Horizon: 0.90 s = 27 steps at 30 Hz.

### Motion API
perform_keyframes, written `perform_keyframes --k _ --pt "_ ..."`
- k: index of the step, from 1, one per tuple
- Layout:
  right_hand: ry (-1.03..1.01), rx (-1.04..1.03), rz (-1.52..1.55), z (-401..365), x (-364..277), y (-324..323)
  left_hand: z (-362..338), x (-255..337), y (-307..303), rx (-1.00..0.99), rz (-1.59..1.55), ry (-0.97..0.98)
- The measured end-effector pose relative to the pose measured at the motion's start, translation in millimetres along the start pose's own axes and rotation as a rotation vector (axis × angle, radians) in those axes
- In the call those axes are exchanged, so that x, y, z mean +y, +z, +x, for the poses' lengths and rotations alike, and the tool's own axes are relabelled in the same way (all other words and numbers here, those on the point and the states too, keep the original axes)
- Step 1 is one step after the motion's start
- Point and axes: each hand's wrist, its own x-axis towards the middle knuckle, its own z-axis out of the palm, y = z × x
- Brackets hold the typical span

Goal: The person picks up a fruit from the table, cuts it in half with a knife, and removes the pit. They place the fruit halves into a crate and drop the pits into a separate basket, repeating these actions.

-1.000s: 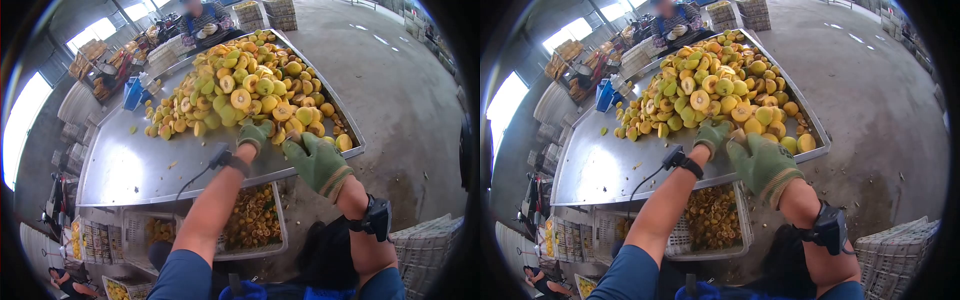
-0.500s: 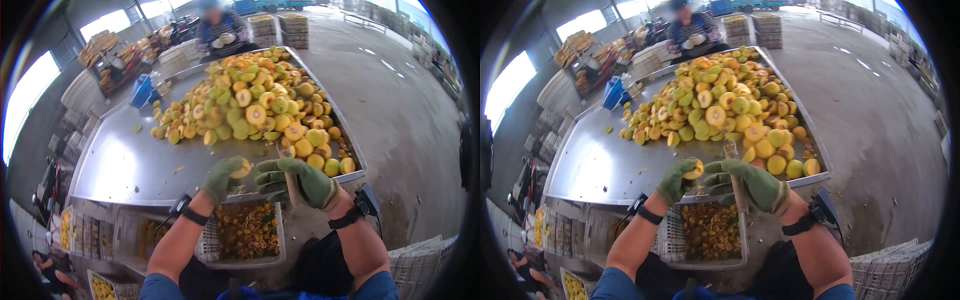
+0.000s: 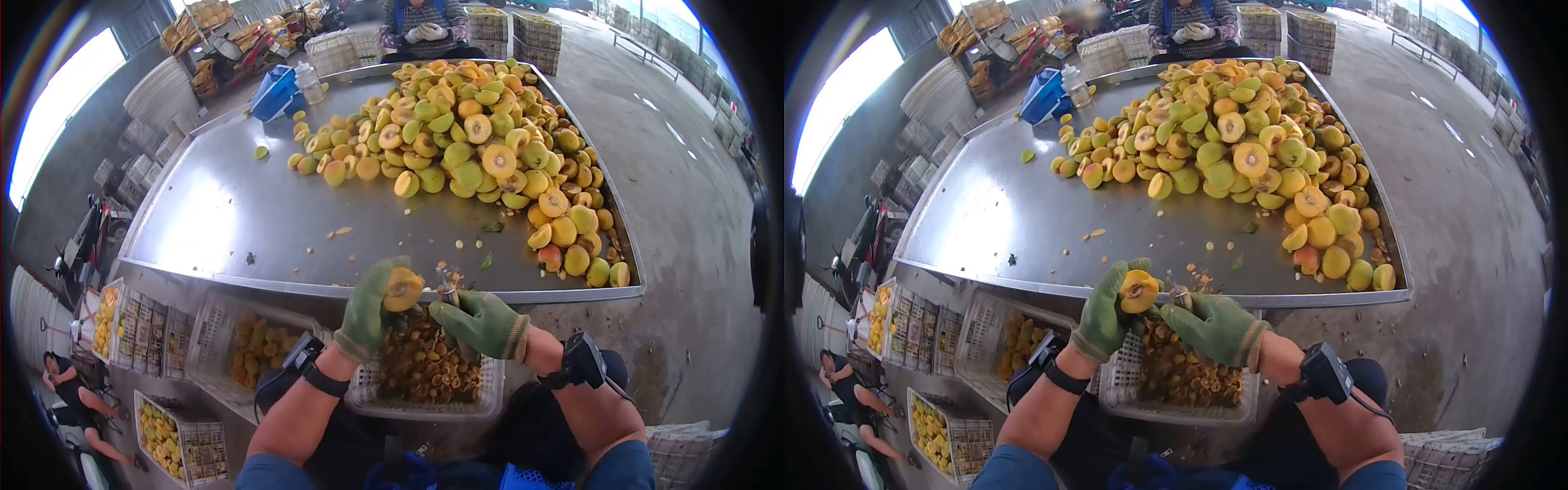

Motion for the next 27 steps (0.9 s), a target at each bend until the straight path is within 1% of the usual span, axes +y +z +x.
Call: perform_keyframes --k 2,5,6,8,9,12,14,17,18,21,24,27 --pt "0.008 -0.026 -0.011 6 -3 7 -4 -7 -8 0.010 0.069 0.081" --pt "-0.144 0.023 -0.036 14 7 24 -15 -1 -8 0.025 0.133 0.125" --pt "-0.193 0.055 -0.098 18 13 28 -19 3 -6 0.027 0.149 0.127" --pt "-0.290 0.126 -0.220 25 25 34 -23 1 2 0.053 0.250 0.233" --pt "-0.290 0.134 -0.284 27 27 35 -24 -1 5 0.064 0.300 0.284" --pt "-0.310 0.162 -0.452 28 30 38 -23 -6 3 0.042 0.179 0.117" --pt "-0.351 0.184 -0.539 27 30 38 -23 -6 -2 0.004 0.090 0.069" --pt "-0.537 0.247 -0.604 28 32 35 -24 1 -1 -0.041 0.030 0.005" --pt "-0.520 0.241 -0.619 28 32 35 -24 4 0 -0.052 0.022 -0.015" --pt "-0.478 0.229 -0.676 25 26 34 -23 6 4 -0.047 0.196 0.080" --pt "-0.439 0.233 -0.737 22 24 34 -24 7 11 -0.005 0.091 -0.030" --pt "-0.376 0.240 -0.757 18 22 36 -26 10 17 0.011 0.181 0.001"
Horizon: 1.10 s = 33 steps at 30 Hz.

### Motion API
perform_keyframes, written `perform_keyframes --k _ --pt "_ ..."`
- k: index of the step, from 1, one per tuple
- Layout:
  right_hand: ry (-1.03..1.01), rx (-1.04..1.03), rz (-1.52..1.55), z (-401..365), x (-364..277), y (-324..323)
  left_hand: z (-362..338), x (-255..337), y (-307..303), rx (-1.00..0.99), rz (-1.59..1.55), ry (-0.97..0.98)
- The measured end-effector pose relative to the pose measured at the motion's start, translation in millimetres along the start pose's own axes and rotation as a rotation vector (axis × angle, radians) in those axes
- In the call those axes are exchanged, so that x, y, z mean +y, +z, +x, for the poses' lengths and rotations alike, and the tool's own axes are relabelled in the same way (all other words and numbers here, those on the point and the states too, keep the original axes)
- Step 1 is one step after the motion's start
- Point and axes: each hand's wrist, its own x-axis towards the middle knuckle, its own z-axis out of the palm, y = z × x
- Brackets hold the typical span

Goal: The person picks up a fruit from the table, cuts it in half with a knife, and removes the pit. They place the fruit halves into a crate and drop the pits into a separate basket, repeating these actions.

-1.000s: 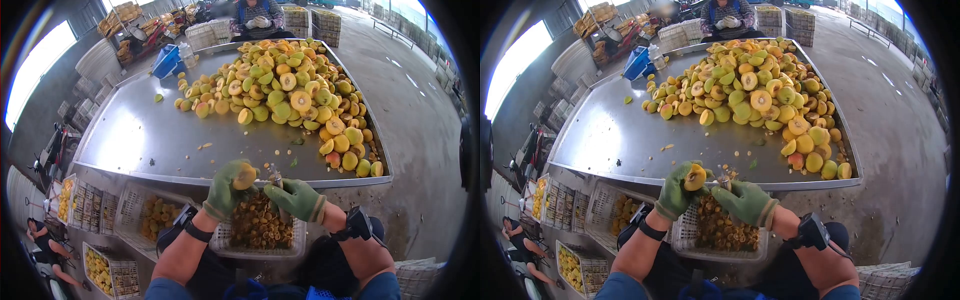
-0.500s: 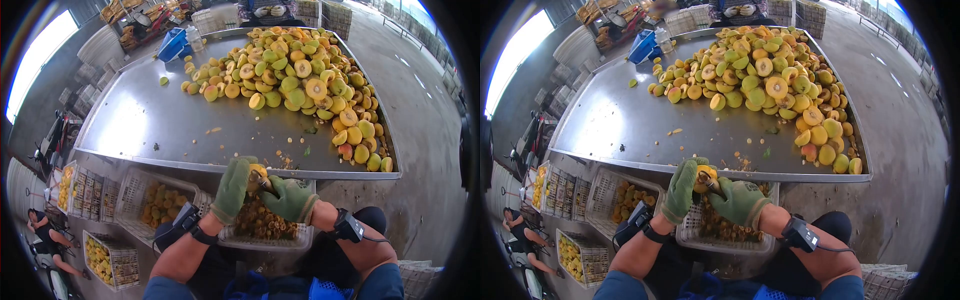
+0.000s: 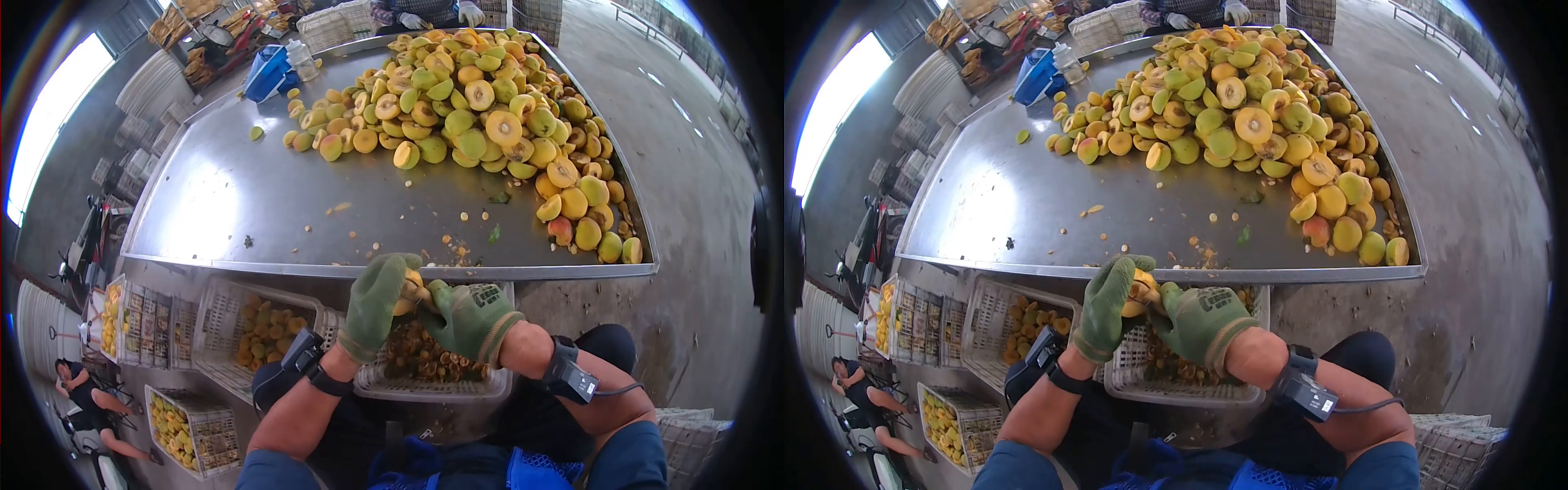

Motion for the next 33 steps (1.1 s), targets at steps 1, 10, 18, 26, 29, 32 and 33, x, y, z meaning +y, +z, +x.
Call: perform_keyframes --k 1,10,18,26,29,32,33 --pt "0.018 -0.015 0.003 -2 -2 -2 -1 0 2 0.019 0.007 0.020" --pt "0.042 -0.042 0.157 -7 -7 1 -7 -5 16 0.170 0.111 0.141" --pt "0.101 -0.123 0.138 -9 -15 -12 -7 -10 21 0.228 0.192 0.197" --pt "0.179 -0.193 0.279 -10 -23 -15 -9 -25 25 0.314 0.178 0.239" --pt "0.077 -0.111 0.358 -12 -18 -1 -10 -28 26 0.319 0.203 0.317" --pt "0.196 -0.195 0.533 -7 -15 7 -12 -33 27 0.307 0.260 0.391" --pt "0.212 -0.247 0.591 -6 -16 4 -12 -33 26 0.301 0.287 0.409"
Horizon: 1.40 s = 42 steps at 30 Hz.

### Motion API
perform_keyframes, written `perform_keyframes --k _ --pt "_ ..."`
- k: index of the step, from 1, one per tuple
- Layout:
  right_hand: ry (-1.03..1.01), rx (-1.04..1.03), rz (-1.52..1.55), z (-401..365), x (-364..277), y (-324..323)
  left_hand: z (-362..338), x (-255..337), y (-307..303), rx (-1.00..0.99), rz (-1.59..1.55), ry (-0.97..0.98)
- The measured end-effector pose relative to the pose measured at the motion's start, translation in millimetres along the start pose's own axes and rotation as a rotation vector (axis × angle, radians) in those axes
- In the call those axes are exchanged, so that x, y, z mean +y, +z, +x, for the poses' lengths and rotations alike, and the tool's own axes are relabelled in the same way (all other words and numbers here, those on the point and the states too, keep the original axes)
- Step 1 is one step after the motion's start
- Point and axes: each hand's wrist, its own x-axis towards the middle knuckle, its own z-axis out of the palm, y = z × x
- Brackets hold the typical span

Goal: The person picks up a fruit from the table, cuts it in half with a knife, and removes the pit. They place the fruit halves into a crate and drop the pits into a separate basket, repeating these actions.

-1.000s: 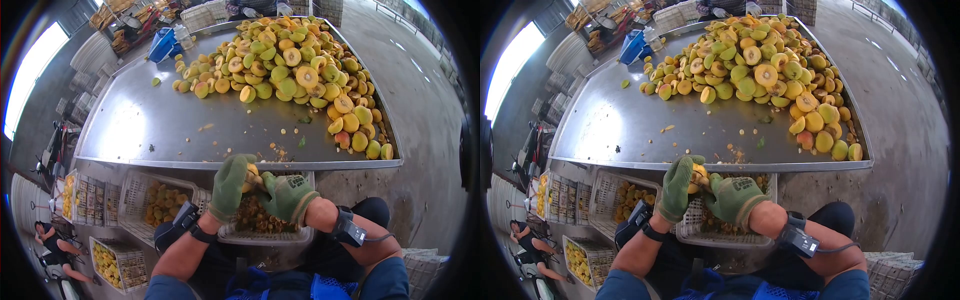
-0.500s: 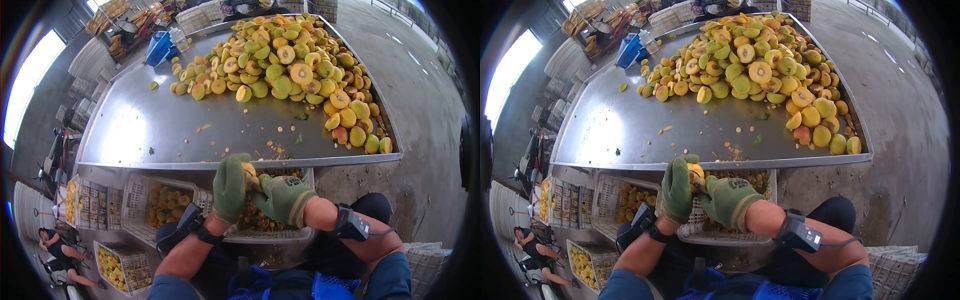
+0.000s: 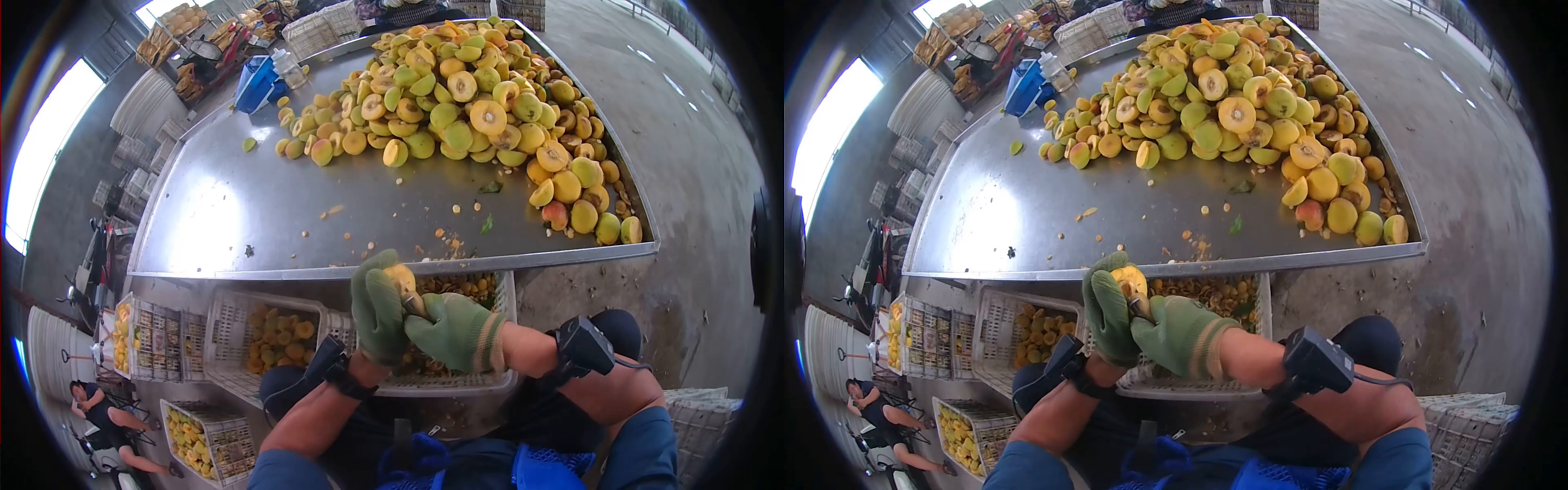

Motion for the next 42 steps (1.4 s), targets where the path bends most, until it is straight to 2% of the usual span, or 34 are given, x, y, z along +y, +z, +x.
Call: perform_keyframes --k 2,3,5,6,8,14,17,20,26,27,30,32,36,39,42 --pt "0.047 -0.105 0.104 -1 -11 -13 0 1 -2 -0.029 0.004 0.009" --pt "0.138 -0.152 0.202 -4 -16 -20 1 2 -2 -0.045 0.005 0.015" --pt "0.313 -0.243 0.403 -8 -21 -31 4 2 -3 -0.099 -0.210 -0.038" --pt "0.305 -0.246 0.410 -9 -21 -32 7 3 -4 -0.124 -0.316 -0.064" --pt "0.292 -0.257 0.425 -8 -16 -29 9 1 -6 -0.121 -0.306 -0.082" --pt "-0.098 -0.011 -0.097 -5 4 -11 13 1 -6 -0.117 -0.253 -0.106" --pt "0.062 0.081 -0.263 -14 -13 -11 13 5 -1 -0.093 -0.262 -0.158" --pt "0.053 0.101 -0.322 -11 -7 -8 12 2 1 -0.080 -0.247 -0.191" --pt "-0.010 0.052 -0.133 -11 -4 -7 12 -2 1 -0.099 -0.329 -0.221" --pt "-0.001 0.085 -0.169 -12 -7 -6 13 -4 0 -0.095 -0.370 -0.240" --pt "0.002 0.179 -0.228 -15 -8 2 11 -6 -1 -0.141 -0.190 -0.117" --pt "-0.025 0.229 -0.193 -11 1 9 11 1 3 -0.108 -0.284 -0.180" --pt "-0.049 0.205 -0.206 -8 7 8 10 -7 3 -0.127 -0.234 -0.175" --pt "-0.083 0.208 -0.260 -12 1 4 9 -1 5 -0.095 -0.354 -0.278" --pt "-0.115 0.225 -0.378 -14 -1 3 14 0 3 -0.168 -0.307 -0.173"
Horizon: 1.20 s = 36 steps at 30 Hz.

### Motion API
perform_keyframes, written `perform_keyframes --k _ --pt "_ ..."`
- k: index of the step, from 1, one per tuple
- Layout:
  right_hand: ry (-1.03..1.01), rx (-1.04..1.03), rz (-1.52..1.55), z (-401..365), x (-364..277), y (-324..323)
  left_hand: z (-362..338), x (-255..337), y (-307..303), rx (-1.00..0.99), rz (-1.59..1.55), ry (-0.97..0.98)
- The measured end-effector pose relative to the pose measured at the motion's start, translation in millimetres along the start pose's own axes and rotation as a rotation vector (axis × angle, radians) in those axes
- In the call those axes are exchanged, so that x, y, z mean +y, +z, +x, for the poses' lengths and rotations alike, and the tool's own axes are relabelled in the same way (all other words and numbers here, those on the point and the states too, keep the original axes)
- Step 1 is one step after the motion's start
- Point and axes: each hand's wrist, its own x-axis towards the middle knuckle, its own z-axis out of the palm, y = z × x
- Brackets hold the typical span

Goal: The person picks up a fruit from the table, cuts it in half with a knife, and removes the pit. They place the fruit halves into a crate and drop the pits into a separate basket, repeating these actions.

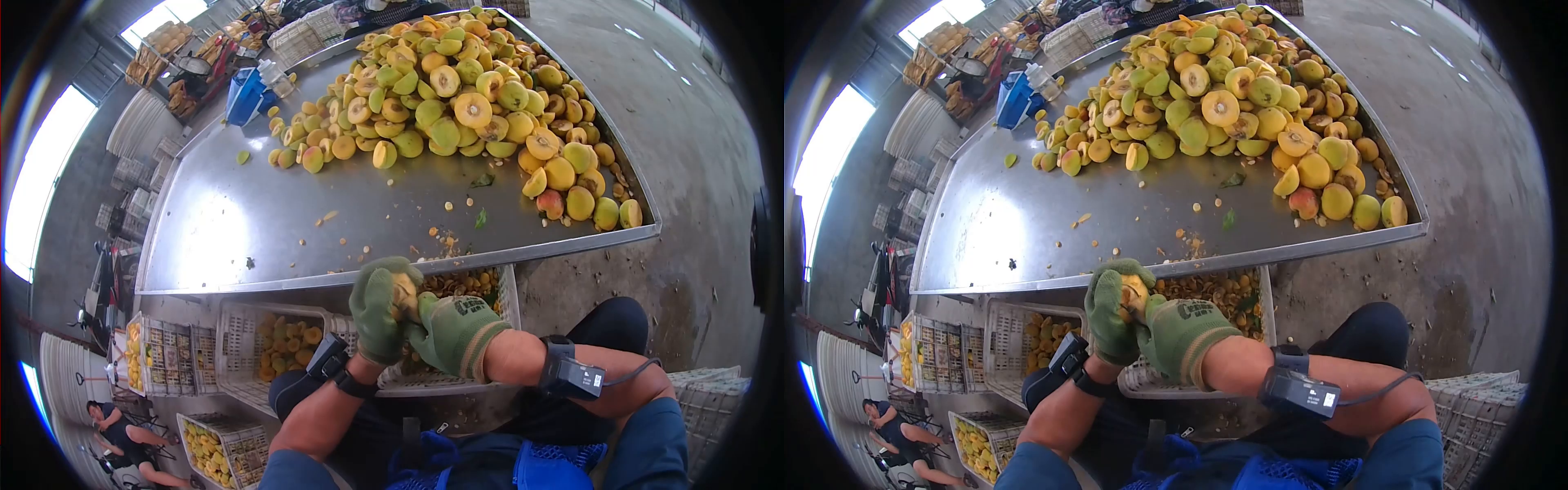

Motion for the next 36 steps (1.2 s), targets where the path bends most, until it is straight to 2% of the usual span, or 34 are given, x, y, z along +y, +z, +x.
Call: perform_keyframes --k 6,9,12,15,18,24,27,32,36 --pt "-0.016 -0.007 -0.136 -2 3 -1 -3 7 3 -0.002 -0.057 -0.111" --pt "-0.006 0.000 -0.223 -1 3 0 -2 6 0 -0.058 0.385 0.136" --pt "-0.063 0.046 -0.298 1 8 8 -4 4 -2 -0.003 0.271 0.031" --pt "-0.037 0.023 -0.247 2 5 0 -5 10 2 -0.015 0.267 0.046" --pt "0.014 -0.036 -0.204 3 1 -4 -3 18 0 -0.114 0.499 0.202" --pt "0.032 -0.090 -0.209 1 0 -8 -4 19 4 -0.050 0.305 0.033" --pt "0.064 -0.154 -0.211 -2 -8 -18 -6 20 9 0.026 0.060 -0.107" --pt "0.023 -0.104 -0.150 -5 0 -17 -7 14 9 0.072 0.139 -0.053" --pt "0.031 -0.106 -0.247 0 7 -15 -7 24 12 0.035 0.246 -0.037"
